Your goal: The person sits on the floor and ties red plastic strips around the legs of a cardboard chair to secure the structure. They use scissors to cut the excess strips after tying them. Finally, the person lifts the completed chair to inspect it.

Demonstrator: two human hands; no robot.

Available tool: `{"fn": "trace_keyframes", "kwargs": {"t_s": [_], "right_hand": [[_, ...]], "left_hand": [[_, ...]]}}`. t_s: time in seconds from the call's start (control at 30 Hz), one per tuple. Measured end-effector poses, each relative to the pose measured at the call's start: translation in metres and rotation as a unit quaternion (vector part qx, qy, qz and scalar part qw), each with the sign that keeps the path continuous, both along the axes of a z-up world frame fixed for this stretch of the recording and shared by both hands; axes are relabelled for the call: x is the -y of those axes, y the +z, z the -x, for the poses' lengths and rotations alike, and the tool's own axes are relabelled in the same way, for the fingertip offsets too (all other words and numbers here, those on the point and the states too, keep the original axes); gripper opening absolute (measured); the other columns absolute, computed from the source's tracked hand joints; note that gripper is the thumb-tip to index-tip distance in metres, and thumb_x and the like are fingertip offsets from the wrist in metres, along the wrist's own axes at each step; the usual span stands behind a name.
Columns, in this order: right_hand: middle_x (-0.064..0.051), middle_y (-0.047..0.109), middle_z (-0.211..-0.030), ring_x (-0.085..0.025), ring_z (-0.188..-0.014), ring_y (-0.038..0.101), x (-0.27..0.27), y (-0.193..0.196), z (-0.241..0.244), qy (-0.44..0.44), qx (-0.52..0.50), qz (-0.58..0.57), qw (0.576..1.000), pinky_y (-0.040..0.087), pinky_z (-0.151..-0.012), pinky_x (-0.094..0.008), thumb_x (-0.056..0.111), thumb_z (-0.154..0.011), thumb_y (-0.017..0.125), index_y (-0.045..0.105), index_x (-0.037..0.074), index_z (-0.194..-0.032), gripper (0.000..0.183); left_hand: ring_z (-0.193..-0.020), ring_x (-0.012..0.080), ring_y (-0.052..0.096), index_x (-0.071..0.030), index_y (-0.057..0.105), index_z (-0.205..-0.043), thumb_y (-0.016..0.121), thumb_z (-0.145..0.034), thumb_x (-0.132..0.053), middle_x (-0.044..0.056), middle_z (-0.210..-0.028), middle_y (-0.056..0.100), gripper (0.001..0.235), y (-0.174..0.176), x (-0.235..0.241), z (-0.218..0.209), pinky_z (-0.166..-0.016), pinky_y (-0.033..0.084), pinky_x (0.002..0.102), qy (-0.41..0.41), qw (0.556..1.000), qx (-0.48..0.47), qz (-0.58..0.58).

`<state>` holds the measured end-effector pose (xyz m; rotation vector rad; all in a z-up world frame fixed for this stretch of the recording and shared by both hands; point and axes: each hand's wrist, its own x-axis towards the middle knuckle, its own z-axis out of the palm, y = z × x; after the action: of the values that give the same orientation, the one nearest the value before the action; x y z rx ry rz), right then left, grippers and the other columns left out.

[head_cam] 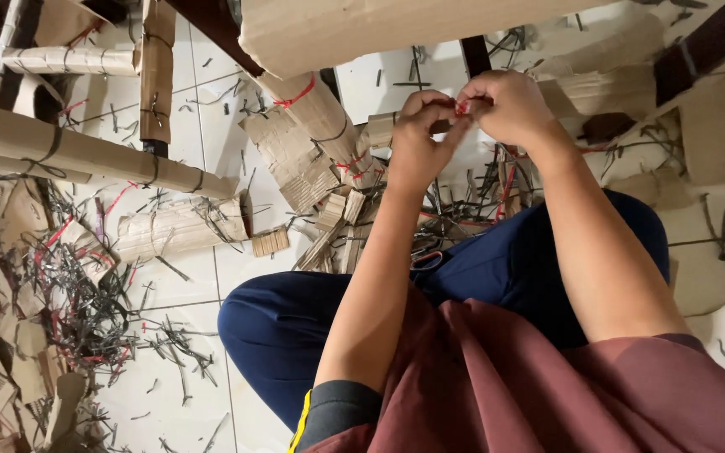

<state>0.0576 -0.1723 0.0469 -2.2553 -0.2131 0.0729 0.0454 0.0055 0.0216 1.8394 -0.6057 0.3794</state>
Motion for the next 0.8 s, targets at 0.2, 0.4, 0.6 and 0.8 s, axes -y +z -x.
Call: {"fn": "trace_keyframes", "kwargs": {"t_s": [0.2, 0.4, 0.6, 0.8], "right_hand": [[-0.007, 0.077, -0.091, -0.020, -0.080, 0.069, -0.005, -0.015, 0.008, -0.053, 0.173, 0.005, 0.983, 0.053, -0.070, -0.033, -0.002, -0.100, 0.070, 0.080, 0.007, -0.096, 0.014], [-0.005, 0.067, -0.092, -0.028, -0.066, 0.068, -0.021, -0.052, -0.006, -0.139, 0.367, 0.219, 0.893, 0.044, -0.032, -0.043, -0.002, -0.086, 0.075, 0.079, 0.013, -0.086, 0.015], [0.002, 0.063, -0.085, -0.020, -0.047, 0.053, -0.029, -0.042, -0.011, -0.169, 0.413, 0.265, 0.855, 0.022, -0.036, -0.035, -0.003, -0.068, 0.069, 0.073, 0.021, -0.071, 0.025], [-0.014, 0.073, -0.100, -0.027, -0.086, 0.072, -0.014, -0.035, 0.026, -0.079, 0.380, 0.036, 0.921, 0.056, -0.073, -0.039, 0.001, -0.100, 0.080, 0.072, 0.000, -0.114, 0.015]], "left_hand": [[-0.093, 0.0270, 0.063, -0.003, 0.062, -0.085, 0.061, -0.092, 0.006, 0.012, -0.104, 0.056, 0.012, 0.013, 0.002, 0.007, -0.073, 0.058, 0.032, -0.016, 1.000, 0.004, 0.006], [-0.112, 0.0354, 0.065, -0.005, 0.060, -0.091, 0.059, -0.093, 0.003, 0.013, -0.120, 0.060, 0.008, -0.010, -0.009, 0.025, -0.090, 0.054, 0.042, -0.006, 0.997, -0.023, -0.076], [-0.095, 0.0340, 0.069, -0.006, 0.058, -0.085, 0.058, -0.088, 0.003, 0.011, -0.111, 0.063, 0.010, -0.015, -0.012, 0.032, -0.077, 0.053, 0.043, 0.007, 0.996, -0.021, -0.084], [-0.066, 0.0355, 0.054, -0.003, 0.049, -0.077, 0.055, -0.102, -0.016, 0.015, -0.076, 0.054, 0.029, -0.020, -0.055, 0.070, -0.062, 0.040, 0.048, -0.043, 0.982, -0.081, -0.166]]}}
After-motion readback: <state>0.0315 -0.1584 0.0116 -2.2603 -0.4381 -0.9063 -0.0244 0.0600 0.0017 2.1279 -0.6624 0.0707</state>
